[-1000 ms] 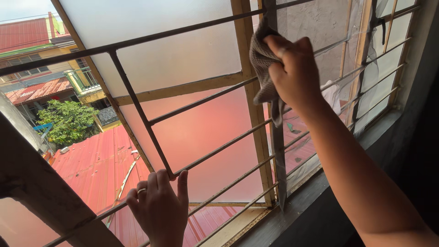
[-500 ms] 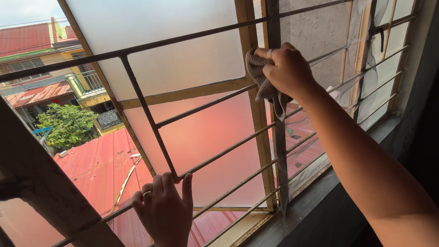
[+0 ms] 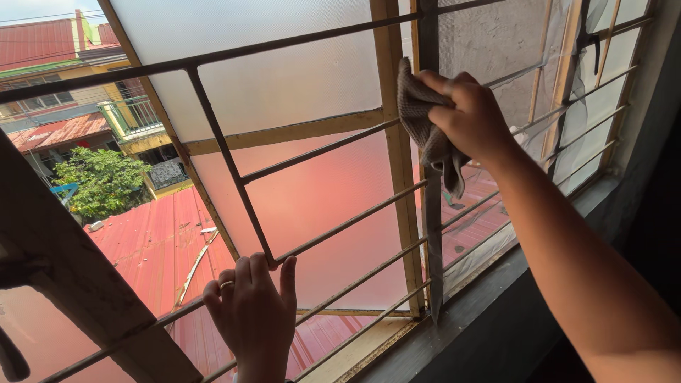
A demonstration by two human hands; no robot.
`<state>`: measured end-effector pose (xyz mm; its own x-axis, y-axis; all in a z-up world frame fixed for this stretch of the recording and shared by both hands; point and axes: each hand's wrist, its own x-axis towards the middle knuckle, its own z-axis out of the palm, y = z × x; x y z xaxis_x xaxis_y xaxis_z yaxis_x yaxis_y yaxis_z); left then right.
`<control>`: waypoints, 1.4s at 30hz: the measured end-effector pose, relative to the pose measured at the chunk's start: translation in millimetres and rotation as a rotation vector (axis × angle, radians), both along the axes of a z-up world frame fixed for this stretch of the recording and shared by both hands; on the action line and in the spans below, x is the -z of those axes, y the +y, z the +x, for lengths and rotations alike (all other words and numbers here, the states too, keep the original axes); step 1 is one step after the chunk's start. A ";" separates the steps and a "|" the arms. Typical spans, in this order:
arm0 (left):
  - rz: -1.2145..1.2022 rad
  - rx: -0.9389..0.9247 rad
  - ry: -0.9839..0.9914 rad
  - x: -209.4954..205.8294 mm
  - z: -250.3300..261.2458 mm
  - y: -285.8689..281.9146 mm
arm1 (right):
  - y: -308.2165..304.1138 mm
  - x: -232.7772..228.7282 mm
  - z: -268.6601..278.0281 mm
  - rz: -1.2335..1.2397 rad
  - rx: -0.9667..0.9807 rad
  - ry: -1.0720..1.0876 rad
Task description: The person cleans a window using a spray bottle and a cloth. They spray the cleaning solution onto the glass and wipe it with the cloth, working across multiple panes of the window.
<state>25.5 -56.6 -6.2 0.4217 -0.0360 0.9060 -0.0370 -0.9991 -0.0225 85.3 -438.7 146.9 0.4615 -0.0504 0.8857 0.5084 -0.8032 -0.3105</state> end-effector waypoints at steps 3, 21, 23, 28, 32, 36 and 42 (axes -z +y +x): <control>-0.005 -0.024 0.008 1.4 0.1 -2.3 | 2.4 63.1 -15.7 0.133 -0.055 -0.171; 0.022 0.015 -0.010 7.5 -1.7 2.5 | 16.8 211.8 -36.1 0.148 -0.023 0.013; 0.028 0.023 -0.010 9.0 -1.5 3.0 | 40.2 233.2 -12.7 0.016 0.055 -0.071; 0.053 0.027 0.002 8.0 1.9 5.6 | 35.5 235.7 19.7 0.018 0.175 0.233; 0.071 0.021 0.004 17.7 -0.4 10.1 | -2.5 250.3 -7.5 0.090 -0.036 0.571; 0.047 0.076 0.006 15.4 1.2 10.0 | -8.2 304.1 -49.0 0.607 -0.330 0.397; 0.042 0.070 -0.019 12.7 -1.2 8.1 | 46.9 382.4 -23.0 0.296 0.056 0.280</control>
<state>24.3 -48.5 -18.9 0.3993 -0.1032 0.9110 -0.1055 -0.9922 -0.0662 62.4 -391.8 -235.4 0.6722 -0.3157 0.6697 0.3293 -0.6827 -0.6523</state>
